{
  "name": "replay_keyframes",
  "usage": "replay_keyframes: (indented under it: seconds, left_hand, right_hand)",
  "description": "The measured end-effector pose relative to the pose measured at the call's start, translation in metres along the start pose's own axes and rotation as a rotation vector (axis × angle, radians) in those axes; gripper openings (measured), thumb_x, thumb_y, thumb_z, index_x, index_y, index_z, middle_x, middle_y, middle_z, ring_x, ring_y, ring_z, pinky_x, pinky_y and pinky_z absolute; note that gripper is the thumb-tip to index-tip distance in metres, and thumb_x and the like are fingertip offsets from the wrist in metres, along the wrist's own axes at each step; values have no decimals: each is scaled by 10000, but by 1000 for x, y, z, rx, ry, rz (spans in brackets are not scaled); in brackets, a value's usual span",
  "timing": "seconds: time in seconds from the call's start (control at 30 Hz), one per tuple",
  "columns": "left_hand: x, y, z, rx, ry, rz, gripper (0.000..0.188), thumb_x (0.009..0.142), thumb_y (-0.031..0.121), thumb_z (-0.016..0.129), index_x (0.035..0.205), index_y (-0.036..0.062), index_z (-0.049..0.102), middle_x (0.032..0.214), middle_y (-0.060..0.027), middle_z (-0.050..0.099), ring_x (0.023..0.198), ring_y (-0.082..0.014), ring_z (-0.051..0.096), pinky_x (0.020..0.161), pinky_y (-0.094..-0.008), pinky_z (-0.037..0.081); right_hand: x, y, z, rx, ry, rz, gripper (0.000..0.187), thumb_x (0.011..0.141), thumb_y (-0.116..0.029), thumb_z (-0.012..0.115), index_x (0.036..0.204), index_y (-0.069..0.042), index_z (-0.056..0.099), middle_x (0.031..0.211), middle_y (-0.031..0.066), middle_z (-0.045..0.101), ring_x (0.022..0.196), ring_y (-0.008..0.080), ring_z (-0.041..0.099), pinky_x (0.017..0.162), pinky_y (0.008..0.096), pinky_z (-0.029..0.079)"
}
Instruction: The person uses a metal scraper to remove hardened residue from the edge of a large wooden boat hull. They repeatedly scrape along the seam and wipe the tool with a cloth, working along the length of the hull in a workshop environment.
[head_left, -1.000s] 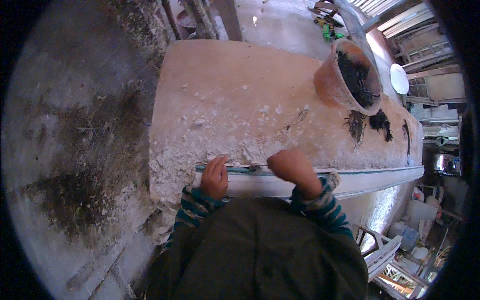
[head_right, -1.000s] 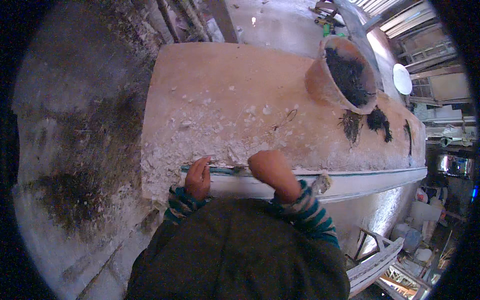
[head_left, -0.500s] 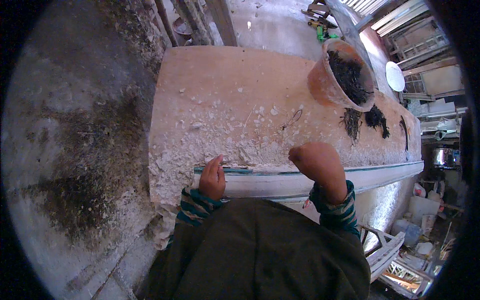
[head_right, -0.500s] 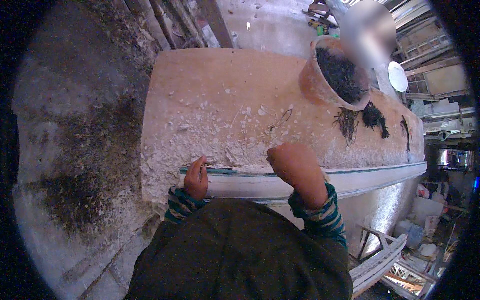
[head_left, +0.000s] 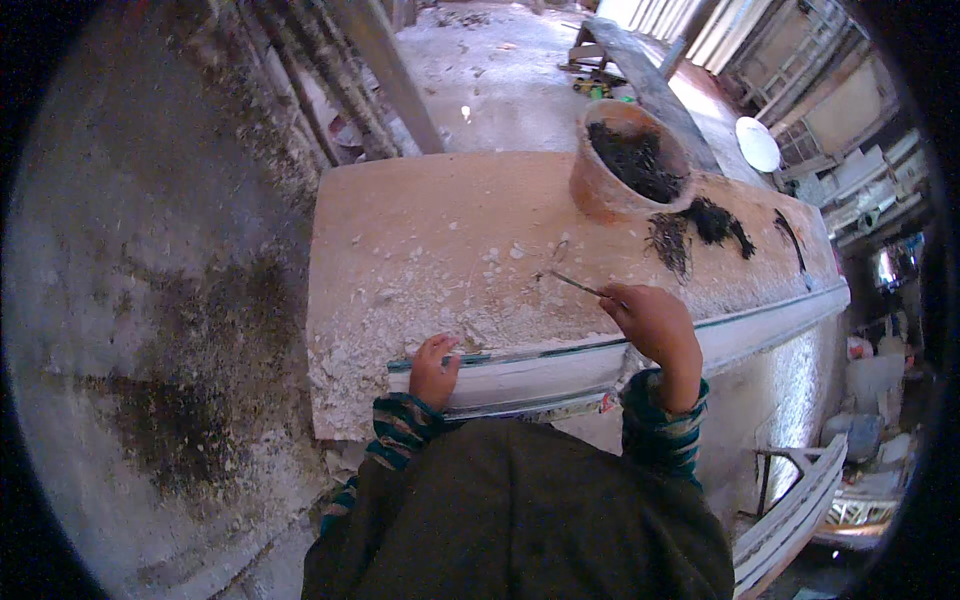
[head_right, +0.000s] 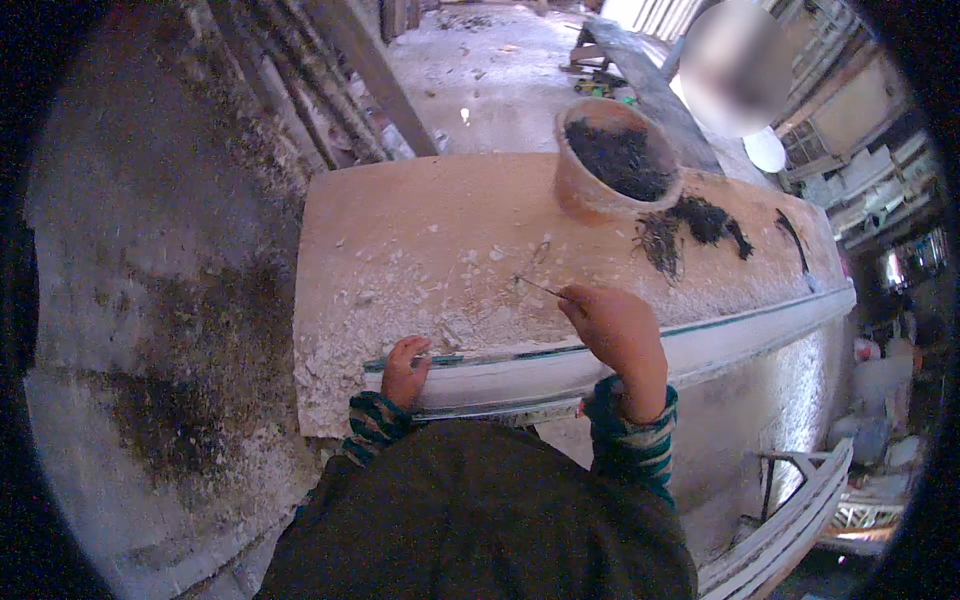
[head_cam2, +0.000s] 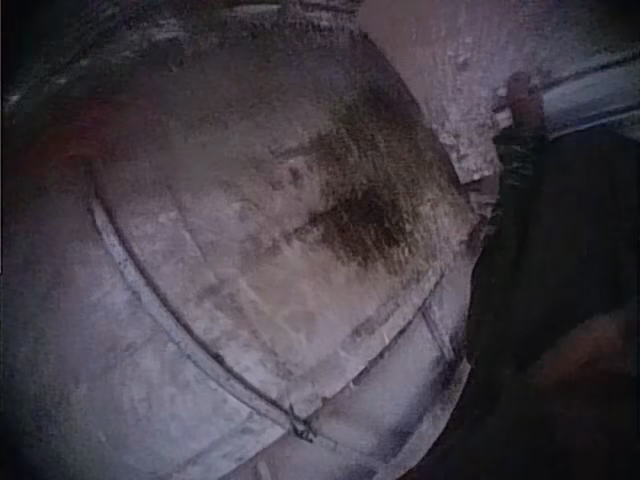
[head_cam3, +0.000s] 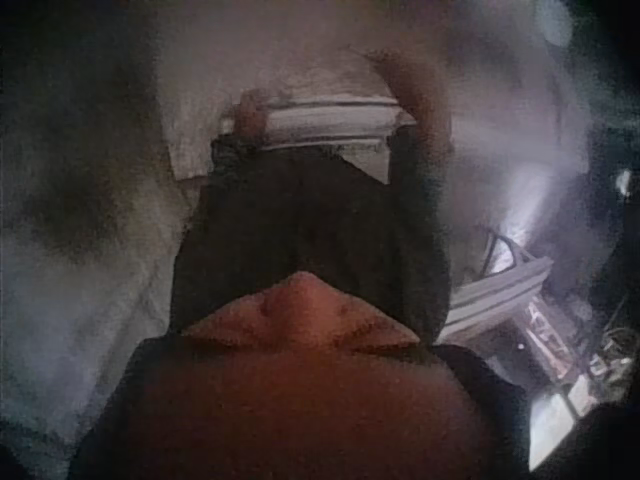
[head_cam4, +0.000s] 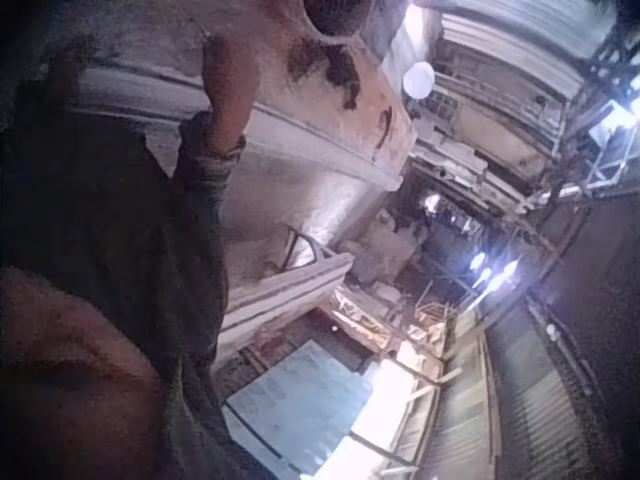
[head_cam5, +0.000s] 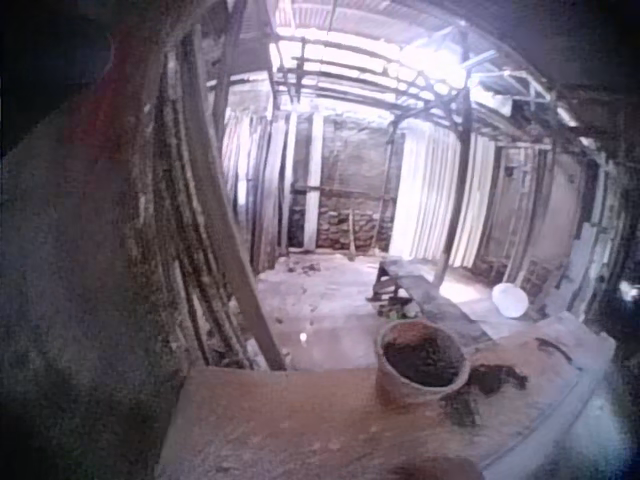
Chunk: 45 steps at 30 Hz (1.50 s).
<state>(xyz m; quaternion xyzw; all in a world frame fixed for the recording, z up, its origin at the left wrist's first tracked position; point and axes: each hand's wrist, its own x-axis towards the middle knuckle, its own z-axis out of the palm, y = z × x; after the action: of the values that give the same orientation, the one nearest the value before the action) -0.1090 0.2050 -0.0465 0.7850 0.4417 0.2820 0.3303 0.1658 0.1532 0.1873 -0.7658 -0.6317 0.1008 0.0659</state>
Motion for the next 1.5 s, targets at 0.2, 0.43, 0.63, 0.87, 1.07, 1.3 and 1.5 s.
replay_keyframes:
  seconds: [0.2,0.43,0.63,0.87,1.07,1.3,1.5]
  left_hand:
    - [23,90,91,-230,-607,565,473,732,48,535,1199,99,477,1211,-145,475,1151,-329,426,968,-439,338]
    - [9,153,167,272,-817,887,559,753,78,527,1270,253,405,1401,-62,265,1287,-318,246,1006,-592,172]
    - [24,133,177,87,-711,912,436,797,143,539,1222,197,458,1368,-73,335,1243,-328,319,1007,-510,245]
    - [45,111,60,-878,-262,104,346,899,303,486,1114,32,489,1148,-119,513,1082,-244,481,902,-363,405]
    - [26,53,-70,-877,501,-395,352,897,353,484,1132,94,438,996,-69,573,826,-146,569,643,-269,502]
    - [-7,27,-87,-863,619,-562,367,911,336,463,1179,87,431,953,-46,585,789,-113,555,586,-232,479]
    - [-17,-6,-62,-735,476,-438,401,896,322,502,1158,25,437,936,-54,592,839,-114,522,709,-251,424]
  right_hand:
    - [-94,64,25,450,197,372,273,874,-272,510,1059,-89,597,769,117,620,702,250,592,613,348,448]
    - [-200,94,53,770,282,720,291,893,-237,510,1106,-49,574,626,6,508,520,60,445,452,218,366]
    - [-218,94,66,821,341,752,308,897,-240,507,1128,-44,562,636,-4,493,490,52,415,443,205,352]
    - [-184,86,66,797,461,648,303,894,-195,498,1176,-86,516,686,23,504,519,72,430,459,230,374]
    - [-122,47,86,688,244,361,260,835,-112,536,1083,-63,475,757,89,541,654,195,544,584,289,435]
    - [-59,7,97,469,-71,-102,258,700,-93,627,946,-72,551,861,141,569,774,338,575,662,378,463]
    - [-14,-19,91,356,-228,-207,219,710,-177,617,924,-143,582,888,80,574,738,309,589,633,401,482]
